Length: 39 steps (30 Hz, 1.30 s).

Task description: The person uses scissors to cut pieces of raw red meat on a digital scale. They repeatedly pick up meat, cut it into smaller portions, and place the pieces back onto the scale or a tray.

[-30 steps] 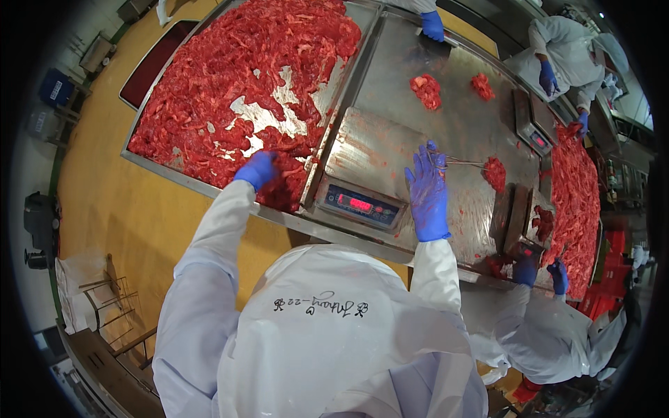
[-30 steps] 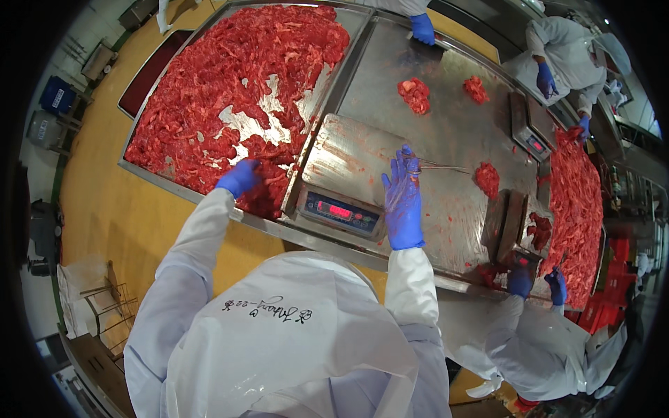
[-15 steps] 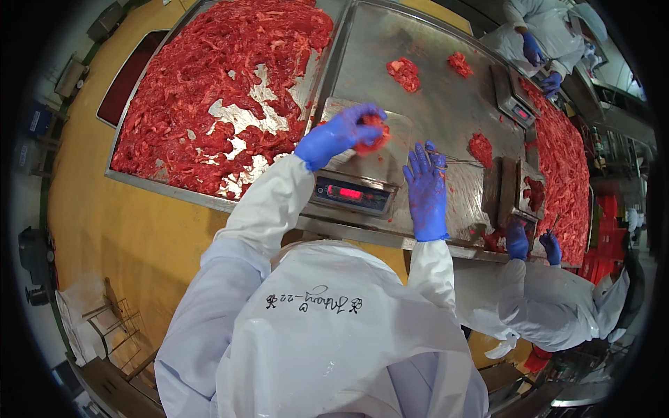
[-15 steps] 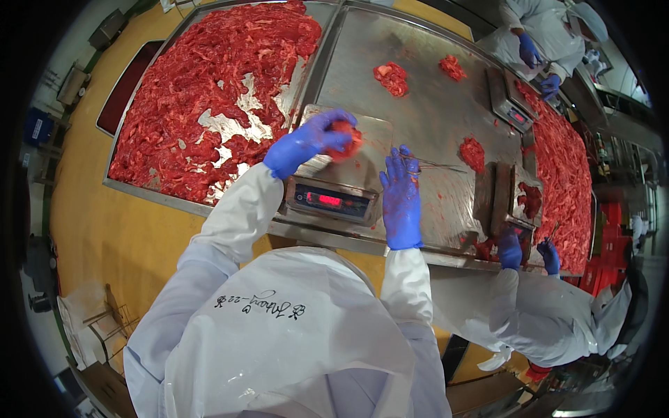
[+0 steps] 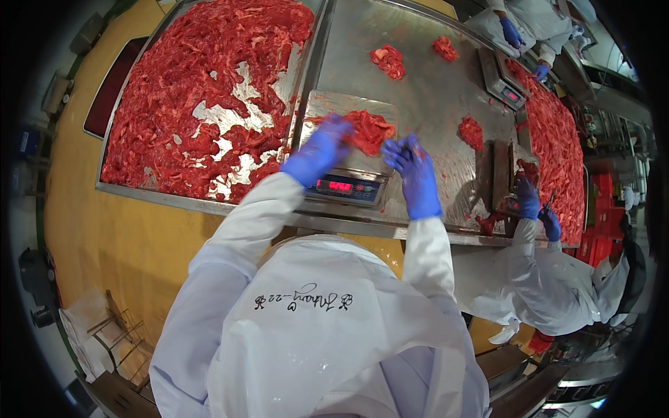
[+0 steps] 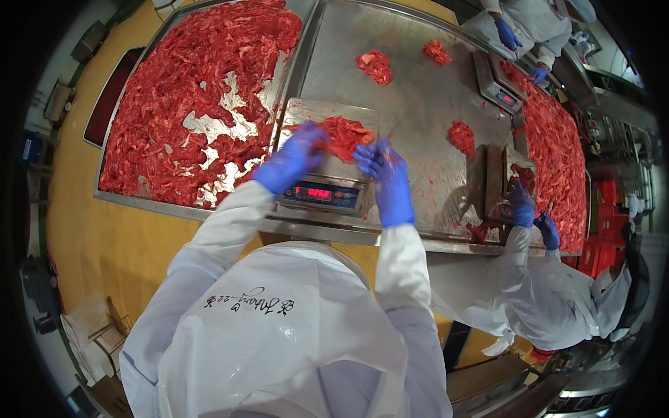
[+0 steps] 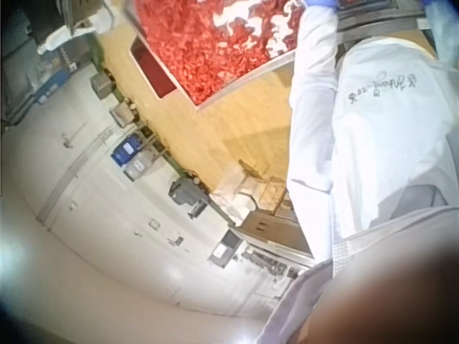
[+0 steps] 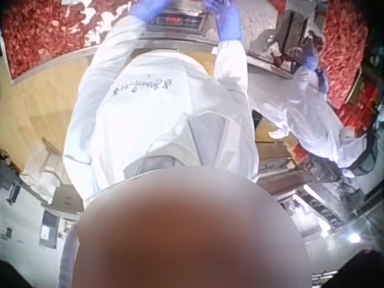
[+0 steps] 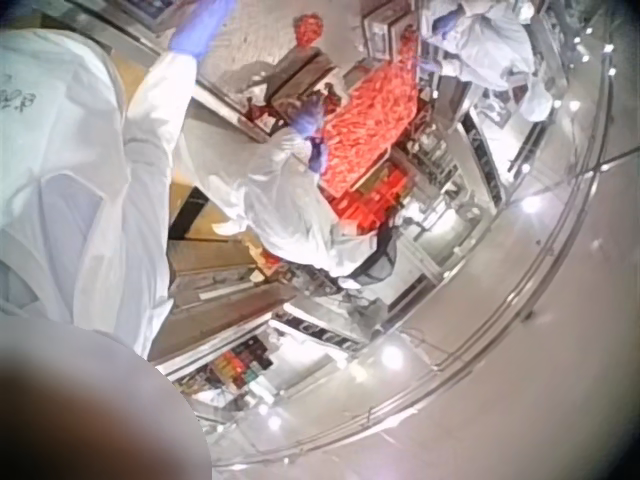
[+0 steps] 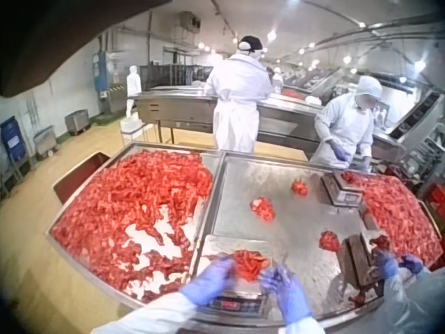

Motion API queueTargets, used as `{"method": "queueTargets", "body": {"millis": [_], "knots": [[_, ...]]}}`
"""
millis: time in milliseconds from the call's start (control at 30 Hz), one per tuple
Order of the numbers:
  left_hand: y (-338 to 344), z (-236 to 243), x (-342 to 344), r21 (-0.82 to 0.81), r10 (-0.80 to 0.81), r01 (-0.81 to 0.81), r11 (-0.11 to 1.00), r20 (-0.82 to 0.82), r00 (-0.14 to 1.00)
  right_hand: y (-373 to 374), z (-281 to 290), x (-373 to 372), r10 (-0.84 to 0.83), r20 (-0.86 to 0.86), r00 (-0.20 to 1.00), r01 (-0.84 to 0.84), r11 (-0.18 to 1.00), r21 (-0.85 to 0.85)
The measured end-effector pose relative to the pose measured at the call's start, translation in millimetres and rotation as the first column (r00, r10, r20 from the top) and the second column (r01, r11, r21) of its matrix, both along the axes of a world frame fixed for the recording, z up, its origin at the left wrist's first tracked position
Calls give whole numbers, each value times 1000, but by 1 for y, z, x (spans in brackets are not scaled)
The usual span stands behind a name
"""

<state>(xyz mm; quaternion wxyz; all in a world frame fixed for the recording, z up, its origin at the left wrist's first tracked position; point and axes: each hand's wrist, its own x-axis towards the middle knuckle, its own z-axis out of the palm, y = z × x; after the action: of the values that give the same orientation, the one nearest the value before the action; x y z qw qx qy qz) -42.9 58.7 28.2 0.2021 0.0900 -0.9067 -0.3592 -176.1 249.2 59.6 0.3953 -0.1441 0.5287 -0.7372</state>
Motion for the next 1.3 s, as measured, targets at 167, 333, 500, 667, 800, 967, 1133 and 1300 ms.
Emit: {"method": "queueTargets", "body": {"millis": [167,333,500,667,800,967,1133,1300], "knots": [[-1,15,-6,202,67,-51,978,-71,995,-9,4,24,395,-69,916,-388,917,93],[-18,1,45,398,165,-231,888,193,967,23,-3,39,646,286,708,-706,660,257],[-12,-8,40,459,126,-219,861,224,966,-9,-1,53,576,16,818,-545,765,342],[-27,-18,42,567,234,-287,772,165,958,17,-6,47,636,145,758,-621,634,461],[-16,-13,46,530,173,-249,810,189,967,-1,-2,63,548,233,803,-595,751,285],[-31,-18,45,571,210,-279,772,185,960,-20,-58,68,546,112,830,-532,717,449],[-16,-5,52,476,190,-272,836,214,958,-23,-22,82,556,247,794,-604,670,432],[-26,-4,52,532,183,-295,794,253,950,-43,-67,81,449,27,893,-423,818,389]]}}
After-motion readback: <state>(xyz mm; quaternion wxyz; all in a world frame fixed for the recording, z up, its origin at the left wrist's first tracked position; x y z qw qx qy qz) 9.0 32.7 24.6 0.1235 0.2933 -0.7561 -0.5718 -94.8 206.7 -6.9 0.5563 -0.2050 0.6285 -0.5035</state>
